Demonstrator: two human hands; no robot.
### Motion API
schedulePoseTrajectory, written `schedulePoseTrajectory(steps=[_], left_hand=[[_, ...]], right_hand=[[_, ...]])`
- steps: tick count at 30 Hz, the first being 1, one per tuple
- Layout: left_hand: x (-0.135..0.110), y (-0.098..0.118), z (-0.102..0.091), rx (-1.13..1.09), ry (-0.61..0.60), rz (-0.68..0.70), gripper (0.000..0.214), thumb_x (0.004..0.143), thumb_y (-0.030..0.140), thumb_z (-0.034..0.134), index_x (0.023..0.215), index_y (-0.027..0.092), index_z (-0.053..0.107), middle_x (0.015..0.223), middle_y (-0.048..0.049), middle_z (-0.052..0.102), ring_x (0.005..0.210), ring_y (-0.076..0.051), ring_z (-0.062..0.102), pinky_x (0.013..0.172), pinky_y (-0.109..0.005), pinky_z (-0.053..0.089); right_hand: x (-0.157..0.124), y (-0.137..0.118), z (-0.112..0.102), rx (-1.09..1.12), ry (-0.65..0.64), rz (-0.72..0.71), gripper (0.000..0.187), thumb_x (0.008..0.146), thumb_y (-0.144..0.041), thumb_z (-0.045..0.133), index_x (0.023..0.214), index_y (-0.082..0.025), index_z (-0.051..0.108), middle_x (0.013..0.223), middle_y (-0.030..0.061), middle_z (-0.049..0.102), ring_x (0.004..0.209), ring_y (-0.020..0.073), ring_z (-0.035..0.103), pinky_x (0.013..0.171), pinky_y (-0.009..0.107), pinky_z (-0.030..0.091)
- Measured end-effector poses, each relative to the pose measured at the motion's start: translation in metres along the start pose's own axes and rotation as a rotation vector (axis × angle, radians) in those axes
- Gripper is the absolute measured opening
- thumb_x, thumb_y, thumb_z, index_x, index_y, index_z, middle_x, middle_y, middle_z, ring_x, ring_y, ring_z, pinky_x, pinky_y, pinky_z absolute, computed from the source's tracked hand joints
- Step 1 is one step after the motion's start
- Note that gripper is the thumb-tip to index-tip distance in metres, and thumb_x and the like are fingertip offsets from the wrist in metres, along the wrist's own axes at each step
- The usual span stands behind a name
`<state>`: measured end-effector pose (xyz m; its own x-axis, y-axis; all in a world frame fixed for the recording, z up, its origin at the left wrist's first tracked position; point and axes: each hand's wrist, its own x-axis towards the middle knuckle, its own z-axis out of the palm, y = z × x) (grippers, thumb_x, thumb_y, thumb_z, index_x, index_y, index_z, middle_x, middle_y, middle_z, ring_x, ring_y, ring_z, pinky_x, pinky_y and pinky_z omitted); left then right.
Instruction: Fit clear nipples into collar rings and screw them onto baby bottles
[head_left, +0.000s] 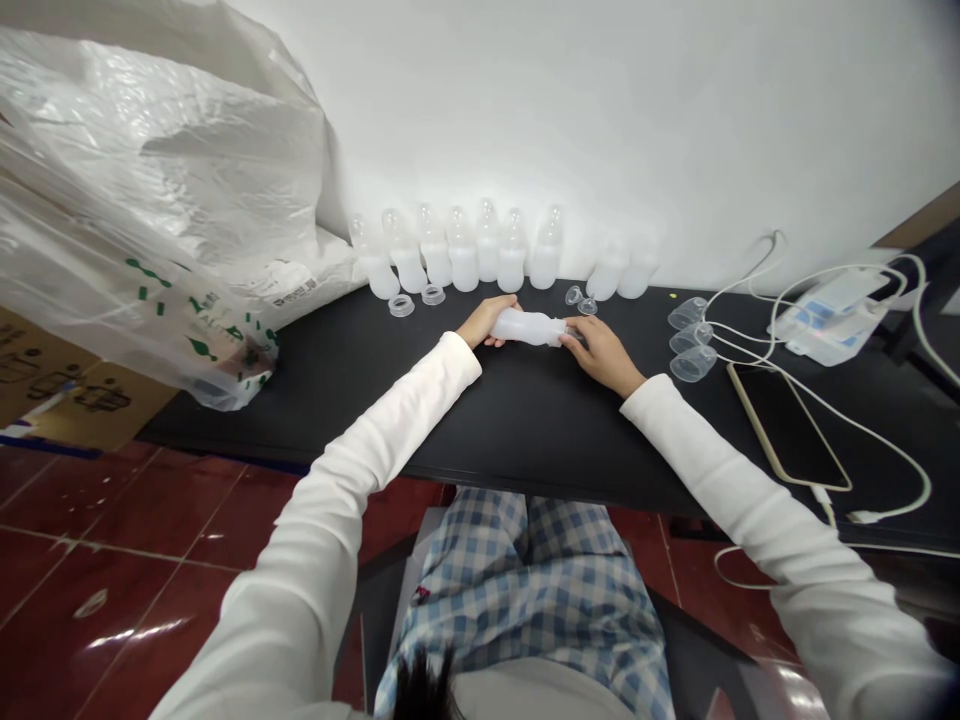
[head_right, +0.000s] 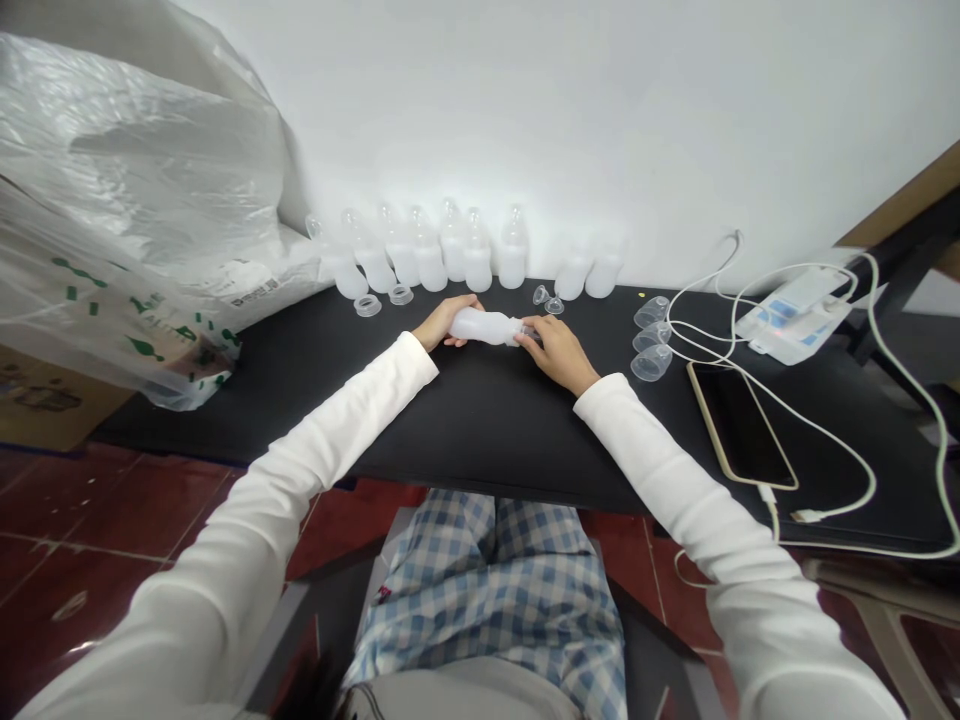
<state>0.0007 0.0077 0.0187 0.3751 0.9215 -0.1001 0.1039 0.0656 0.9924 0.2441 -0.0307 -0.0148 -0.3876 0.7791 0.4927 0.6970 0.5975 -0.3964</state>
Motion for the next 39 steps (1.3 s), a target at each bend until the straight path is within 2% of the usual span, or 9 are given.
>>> schedulePoseTrajectory(steps=[3,5,8,11,16,24,29,34,39], left_hand=[[-0.001,0.001,0.001,0.013,0.001,-0.001,0.038,0.104,0.040,0.041,0.082,0.015,0.058,0.040,0.0018,0.052,0.027,-0.009,0.044,0.030,-0.018,0.018],[-0.002,0.002,0.002,0.007,0.007,-0.011,0.036,0.104,0.036,0.039,0.083,0.015,0.058,0.039,0.0023,0.051,0.027,-0.010,0.044,0.030,-0.018,0.018],[-0.002,0.004,0.002,-0.017,0.022,-0.038,0.035,0.106,0.033,0.034,0.085,0.015,0.056,0.041,0.0009,0.054,0.027,-0.010,0.045,0.030,-0.018,0.018],[-0.002,0.006,0.002,-0.034,0.031,-0.051,0.035,0.106,0.032,0.032,0.085,0.016,0.054,0.046,-0.0020,0.061,0.028,-0.010,0.046,0.030,-0.018,0.019],[-0.001,0.006,0.002,-0.027,0.019,-0.057,0.037,0.106,0.034,0.032,0.084,0.016,0.055,0.046,-0.0017,0.060,0.028,-0.010,0.046,0.031,-0.017,0.020],[0.000,0.004,0.000,-0.021,-0.007,-0.053,0.039,0.105,0.044,0.036,0.084,0.017,0.054,0.049,-0.0033,0.063,0.029,-0.010,0.046,0.030,-0.018,0.021],[-0.002,0.005,0.000,-0.022,-0.042,-0.033,0.044,0.104,0.052,0.039,0.082,0.016,0.055,0.050,-0.0038,0.063,0.029,-0.010,0.046,0.029,-0.019,0.020],[-0.003,0.002,0.001,0.006,-0.019,0.016,0.040,0.099,0.054,0.054,0.090,0.015,0.058,0.052,0.0007,0.060,0.033,-0.009,0.050,0.031,-0.019,0.020],[-0.004,-0.010,0.007,0.133,0.081,0.198,0.032,0.090,0.048,0.070,0.098,0.018,0.061,0.080,-0.0006,0.068,0.052,-0.010,0.062,0.040,-0.019,0.033]], right_hand=[[0.002,-0.002,0.000,-0.084,-0.037,0.028,0.054,0.107,-0.055,0.030,0.088,-0.022,0.067,0.093,0.0133,0.071,0.097,0.0305,0.063,0.090,0.049,0.051],[0.002,-0.003,-0.001,-0.098,-0.041,0.042,0.058,0.108,-0.055,0.023,0.086,-0.022,0.066,0.095,0.0140,0.070,0.099,0.0312,0.062,0.090,0.050,0.049],[0.001,-0.005,-0.003,-0.036,0.016,0.036,0.051,0.106,-0.057,0.031,0.115,-0.021,0.065,0.114,0.0161,0.069,0.106,0.0325,0.062,0.095,0.054,0.049],[0.001,-0.007,-0.004,0.056,0.055,-0.074,0.058,0.098,-0.057,0.056,0.143,-0.021,0.050,0.137,0.0180,0.061,0.119,0.0342,0.061,0.103,0.055,0.050],[0.002,-0.007,-0.003,0.084,0.053,-0.207,0.046,0.098,-0.036,0.058,0.141,-0.023,0.052,0.137,0.0164,0.062,0.129,0.0342,0.059,0.110,0.056,0.048],[0.001,-0.002,-0.002,0.050,0.048,-0.102,0.048,0.096,-0.048,0.063,0.136,-0.021,0.058,0.125,0.0164,0.069,0.107,0.0334,0.066,0.100,0.055,0.053],[0.001,-0.006,0.001,0.129,0.047,-0.014,0.054,0.098,-0.058,0.054,0.138,-0.021,0.056,0.124,0.0170,0.067,0.103,0.0308,0.064,0.093,0.050,0.055],[0.001,-0.013,0.001,0.162,0.064,0.052,0.054,0.100,-0.064,0.045,0.131,-0.021,0.058,0.118,0.0169,0.068,0.096,0.0282,0.063,0.086,0.046,0.055],[0.000,-0.012,-0.002,0.184,0.114,0.145,0.057,0.099,-0.071,0.040,0.123,-0.023,0.060,0.108,0.0119,0.070,0.076,0.0210,0.059,0.077,0.039,0.054]])
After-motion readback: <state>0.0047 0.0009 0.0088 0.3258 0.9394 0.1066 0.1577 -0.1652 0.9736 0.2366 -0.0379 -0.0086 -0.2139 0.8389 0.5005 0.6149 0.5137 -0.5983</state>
